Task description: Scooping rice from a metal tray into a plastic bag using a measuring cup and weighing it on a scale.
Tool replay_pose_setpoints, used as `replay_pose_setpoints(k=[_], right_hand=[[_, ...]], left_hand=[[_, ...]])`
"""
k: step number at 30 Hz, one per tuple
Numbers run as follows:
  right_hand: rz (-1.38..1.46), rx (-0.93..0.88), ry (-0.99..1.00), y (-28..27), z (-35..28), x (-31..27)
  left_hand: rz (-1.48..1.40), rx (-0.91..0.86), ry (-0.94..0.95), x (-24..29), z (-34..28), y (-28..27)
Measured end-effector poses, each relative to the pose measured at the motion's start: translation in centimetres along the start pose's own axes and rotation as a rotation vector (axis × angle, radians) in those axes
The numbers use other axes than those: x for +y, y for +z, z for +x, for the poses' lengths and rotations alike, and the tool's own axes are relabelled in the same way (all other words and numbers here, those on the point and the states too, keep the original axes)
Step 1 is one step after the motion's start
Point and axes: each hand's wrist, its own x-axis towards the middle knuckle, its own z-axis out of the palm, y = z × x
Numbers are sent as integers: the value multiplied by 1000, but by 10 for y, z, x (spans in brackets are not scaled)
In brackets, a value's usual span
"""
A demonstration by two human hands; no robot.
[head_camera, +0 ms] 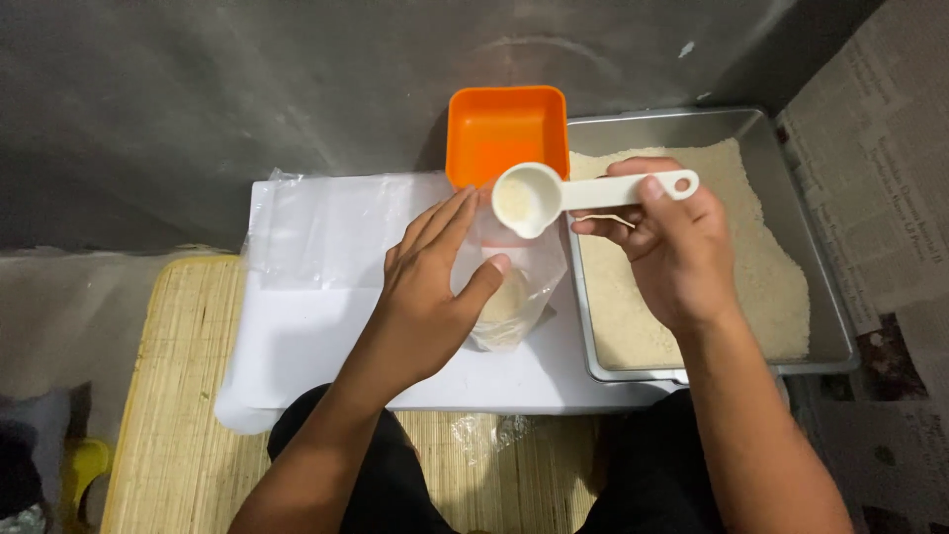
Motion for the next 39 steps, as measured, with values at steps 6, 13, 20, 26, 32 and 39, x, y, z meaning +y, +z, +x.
replay_pose_setpoints(k=[6,13,20,26,32,39], right_hand=[[-268,-160,-136,5,-1,7],[-482,-293,-263,7,0,0],[-640,-314,-258,10,-6,-7],[-907,-380,-344,10,-14,-11],[-1052,-393,-594,-13,-13,-3],[-806,58,-441,-84,9,2]], left_hand=[[-9,-14,-20,4,0,-4],[-14,-8,-20,1,0,-5],[-1,22,-2,-5,2,-3],[-3,41,22,-2,2,-4],[66,74,18,5,-1,7],[-224,194,581,42,-29,64]])
